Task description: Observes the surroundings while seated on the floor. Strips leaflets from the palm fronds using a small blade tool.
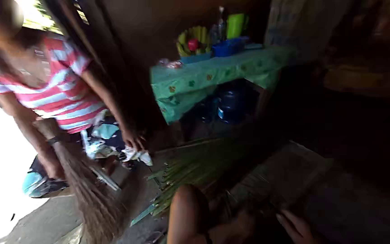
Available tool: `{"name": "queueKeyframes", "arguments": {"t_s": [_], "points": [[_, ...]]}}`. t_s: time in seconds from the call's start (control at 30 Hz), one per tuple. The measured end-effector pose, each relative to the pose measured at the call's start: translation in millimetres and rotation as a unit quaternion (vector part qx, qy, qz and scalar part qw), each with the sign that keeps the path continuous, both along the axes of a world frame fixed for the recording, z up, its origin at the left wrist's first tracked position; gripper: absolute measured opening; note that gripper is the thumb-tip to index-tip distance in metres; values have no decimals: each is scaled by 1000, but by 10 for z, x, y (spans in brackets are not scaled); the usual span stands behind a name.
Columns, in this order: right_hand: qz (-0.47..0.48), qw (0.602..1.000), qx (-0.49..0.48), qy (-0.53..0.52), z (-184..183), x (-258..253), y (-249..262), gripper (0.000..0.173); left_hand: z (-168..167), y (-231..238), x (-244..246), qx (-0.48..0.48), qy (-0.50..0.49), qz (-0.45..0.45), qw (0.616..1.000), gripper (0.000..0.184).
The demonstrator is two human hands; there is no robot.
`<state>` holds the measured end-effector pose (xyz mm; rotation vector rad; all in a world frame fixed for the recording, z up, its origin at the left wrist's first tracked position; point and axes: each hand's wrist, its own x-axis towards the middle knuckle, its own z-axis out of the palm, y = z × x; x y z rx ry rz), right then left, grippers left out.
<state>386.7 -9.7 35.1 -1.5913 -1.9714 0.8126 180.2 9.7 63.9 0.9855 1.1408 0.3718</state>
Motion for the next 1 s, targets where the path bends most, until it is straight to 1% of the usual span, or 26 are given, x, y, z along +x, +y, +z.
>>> {"name": "queueKeyframes", "arguments": {"t_s": [0.07, 0.13, 0.23, 0.3, 0.37, 0.43, 0.5, 0.57, 0.63, 0.7, 0.77, 0.83, 0.9, 0.93, 1.0], "points": [[-68, 997, 22, 8, -12, 33, 72, 40, -6, 22, -16, -32, -8, -7, 999, 33], [-92, 995, 9, 32, 66, 47, 79, 39, -6, 43, 9, -51, -26, -12, 998, 27], [-44, 992, -58, 104, 157, -36, -6, 38, 0, 67, 28, -63, -38, 1, 997, 27], [11, 989, -86, 117, 149, -121, -81, 37, -15, 84, 36, -62, -24, 8, 998, 29], [44, 992, -79, 85, 140, -153, -96, 39, -43, 96, 44, -63, -26, 7, 998, 28], [38, 997, -42, 44, 79, -120, -54, 41, -43, 92, 53, -68, -35, 4, 997, 28], [9, 1000, -20, 7, 3, -40, 30, 42, -29, 93, 60, -76, -45, -4, 996, 29], [-30, 998, -46, -23, -18, 90, 141, 43, -25, 84, 58, -85, -53, -14, 995, 29], [-92, 994, -52, -32, -61, 219, 238, 43, -19, 74, 53, -91, -60, -22, 994, 30], [-161, 986, -48, -8, -90, 324, 288, 42, -21, 70, 42, -97, -71, -31, 992, 30], [-190, 980, -30, 54, -122, 382, 289, 40, -3, 74, 33, -104, -80, -34, 991, 31], [-149, 981, -53, 111, -75, 312, 207, 40, 23, 87, 29, -111, -82, -28, 990, 31], [-79, 983, -95, 135, 16, 139, 74, 43, 26, 107, 30, -116, -88, -21, 989, 33], [-45, 986, -91, 130, 30, 45, 21, 43, 18, 116, 27, -120, -93, -16, 988, 34], [-3, 994, -46, 99, 11, -82, -30, 42, -4, 117, 16, -131, -105, -10, 986, 35]]}}
